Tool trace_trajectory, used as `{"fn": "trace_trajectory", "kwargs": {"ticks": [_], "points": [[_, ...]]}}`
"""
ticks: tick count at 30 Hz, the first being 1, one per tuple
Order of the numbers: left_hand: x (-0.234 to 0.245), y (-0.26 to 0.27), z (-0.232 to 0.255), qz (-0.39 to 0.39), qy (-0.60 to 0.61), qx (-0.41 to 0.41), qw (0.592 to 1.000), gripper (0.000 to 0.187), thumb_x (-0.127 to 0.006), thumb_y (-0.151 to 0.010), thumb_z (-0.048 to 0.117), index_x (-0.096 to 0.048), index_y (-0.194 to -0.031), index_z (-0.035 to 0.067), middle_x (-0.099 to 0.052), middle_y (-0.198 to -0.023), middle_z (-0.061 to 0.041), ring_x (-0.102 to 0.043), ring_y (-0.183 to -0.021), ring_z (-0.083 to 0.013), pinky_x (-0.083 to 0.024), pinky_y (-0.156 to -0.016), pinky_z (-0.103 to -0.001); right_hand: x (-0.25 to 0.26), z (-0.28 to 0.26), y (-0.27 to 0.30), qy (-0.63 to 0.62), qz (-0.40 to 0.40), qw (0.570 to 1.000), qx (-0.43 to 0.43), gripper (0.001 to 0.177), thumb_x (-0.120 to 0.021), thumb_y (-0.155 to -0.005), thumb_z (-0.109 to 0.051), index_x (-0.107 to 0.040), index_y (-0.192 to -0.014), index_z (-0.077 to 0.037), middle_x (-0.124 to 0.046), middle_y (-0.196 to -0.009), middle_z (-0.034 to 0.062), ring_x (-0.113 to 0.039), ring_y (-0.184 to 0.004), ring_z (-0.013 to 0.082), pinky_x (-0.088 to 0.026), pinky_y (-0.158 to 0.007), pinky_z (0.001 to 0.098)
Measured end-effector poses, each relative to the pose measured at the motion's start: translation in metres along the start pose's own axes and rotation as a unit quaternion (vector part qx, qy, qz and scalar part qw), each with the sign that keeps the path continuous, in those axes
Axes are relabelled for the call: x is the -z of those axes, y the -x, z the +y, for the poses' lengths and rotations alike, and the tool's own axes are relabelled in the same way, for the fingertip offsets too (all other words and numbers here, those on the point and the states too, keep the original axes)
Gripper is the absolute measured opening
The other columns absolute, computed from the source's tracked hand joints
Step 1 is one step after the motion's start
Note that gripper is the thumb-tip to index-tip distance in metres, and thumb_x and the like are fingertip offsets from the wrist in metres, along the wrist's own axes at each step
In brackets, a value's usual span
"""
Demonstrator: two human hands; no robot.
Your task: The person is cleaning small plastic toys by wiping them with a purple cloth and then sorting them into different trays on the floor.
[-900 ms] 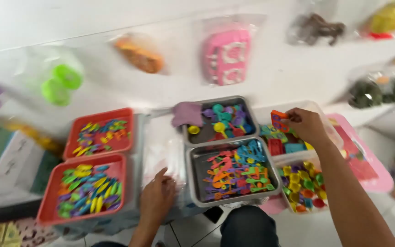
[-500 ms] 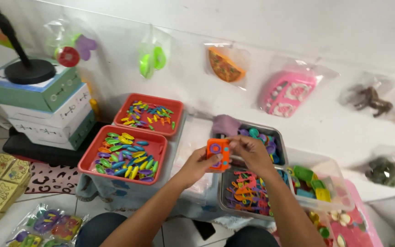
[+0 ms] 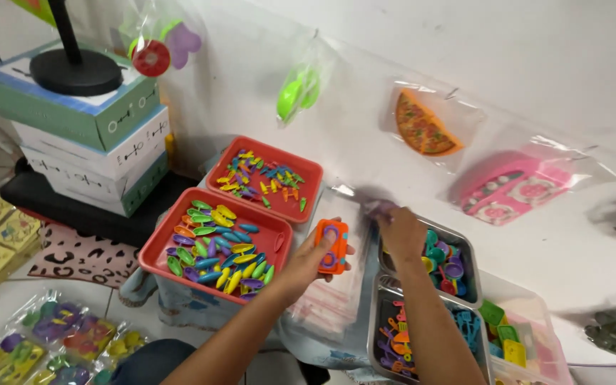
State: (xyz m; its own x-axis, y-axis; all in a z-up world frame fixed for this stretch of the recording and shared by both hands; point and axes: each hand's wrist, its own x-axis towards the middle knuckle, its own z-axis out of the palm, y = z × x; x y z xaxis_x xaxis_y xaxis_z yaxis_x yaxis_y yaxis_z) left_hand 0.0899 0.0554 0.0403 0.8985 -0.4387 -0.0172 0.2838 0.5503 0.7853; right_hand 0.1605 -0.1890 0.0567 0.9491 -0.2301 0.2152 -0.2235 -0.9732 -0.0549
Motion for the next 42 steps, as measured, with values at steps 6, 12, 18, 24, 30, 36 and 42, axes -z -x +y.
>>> {"fn": "trace_trajectory", "kwargs": {"ticks": [6,12,18,24,30,36,42], "points": [[-0.003,0.007,0.003,-0.018,0.077,-0.01,0.997,0.063,-0.034,-0.107,0.052,-0.027,-0.162,0.023,-0.06,-0.112,-0.012,-0.068,-0.107,-0.023,-0.061,-0.089,-0.037,0.027,0.004,0.024,-0.506,0.197,0.832,-0.116,0.024,-0.063,-0.106,-0.031,-0.058,-0.089,-0.015,-0.05,-0.084,-0.0017,-0.049,-0.087,0.0161,-0.036,-0.082,0.0322],[-0.021,0.011,-0.04,0.044,-0.044,-0.132,0.989,0.042,-0.029,-0.109,0.034,-0.031,-0.147,0.017,-0.045,-0.151,-0.01,-0.047,-0.139,-0.0218,-0.036,-0.116,-0.035,0.004,-0.079,0.163,-0.457,0.004,0.889,0.02,0.05,-0.048,-0.097,-0.044,-0.06,-0.124,-0.004,-0.073,-0.106,0.0128,-0.07,-0.085,0.0211,-0.055,-0.073,0.0359],[-0.032,0.045,0.023,0.083,0.145,-0.055,0.984,0.058,-0.026,-0.104,0.041,-0.047,-0.153,0.016,-0.062,-0.137,-0.015,-0.061,-0.115,-0.0216,-0.052,-0.098,-0.035,0.051,-0.109,0.192,-0.425,0.043,0.863,0.271,0.055,-0.051,-0.087,0.004,-0.05,-0.142,0.005,-0.056,-0.149,0.0217,-0.05,-0.144,0.0365,-0.04,-0.118,0.0452],[-0.035,0.048,-0.006,0.009,0.112,-0.111,0.987,0.062,-0.018,-0.108,0.042,-0.039,-0.154,0.006,-0.046,-0.155,-0.011,-0.045,-0.14,-0.0206,-0.031,-0.12,-0.035,0.047,-0.107,0.193,-0.454,0.067,0.842,0.282,0.061,-0.043,-0.1,-0.022,-0.032,-0.154,0.003,-0.032,-0.164,0.0266,-0.033,-0.154,0.0416,-0.028,-0.124,0.0497],[0.005,0.042,-0.086,-0.048,0.222,-0.072,0.971,0.044,-0.028,-0.107,0.025,-0.055,-0.128,-0.003,-0.06,-0.137,-0.016,-0.055,-0.118,-0.0185,-0.041,-0.106,-0.03,0.037,-0.094,0.195,-0.431,0.197,0.845,0.249,0.052,-0.063,-0.086,-0.005,-0.057,-0.136,0.007,-0.055,-0.149,0.0252,-0.054,-0.142,0.0392,-0.044,-0.119,0.0446],[-0.03,0.044,-0.058,-0.104,0.116,-0.103,0.982,0.06,-0.022,-0.11,0.044,-0.007,-0.166,0.028,-0.028,-0.167,-0.007,-0.038,-0.143,-0.0188,-0.033,-0.118,-0.034,0.046,-0.091,0.201,-0.551,0.187,0.796,0.168,0.032,-0.063,-0.082,0.003,-0.07,-0.114,0.007,-0.073,-0.125,0.0202,-0.065,-0.131,0.0346,-0.05,-0.114,0.0426],[-0.044,0.05,-0.002,0.011,-0.016,-0.138,0.99,0.08,-0.018,-0.099,0.063,-0.019,-0.164,0.017,-0.04,-0.147,-0.023,-0.051,-0.128,-0.0365,-0.047,-0.109,-0.045,0.064,-0.086,0.196,-0.363,0.234,0.85,0.301,0.024,-0.063,-0.088,-0.017,-0.074,-0.103,-0.001,-0.075,-0.113,0.0122,-0.071,-0.116,0.0287,-0.055,-0.102,0.0404]]}}
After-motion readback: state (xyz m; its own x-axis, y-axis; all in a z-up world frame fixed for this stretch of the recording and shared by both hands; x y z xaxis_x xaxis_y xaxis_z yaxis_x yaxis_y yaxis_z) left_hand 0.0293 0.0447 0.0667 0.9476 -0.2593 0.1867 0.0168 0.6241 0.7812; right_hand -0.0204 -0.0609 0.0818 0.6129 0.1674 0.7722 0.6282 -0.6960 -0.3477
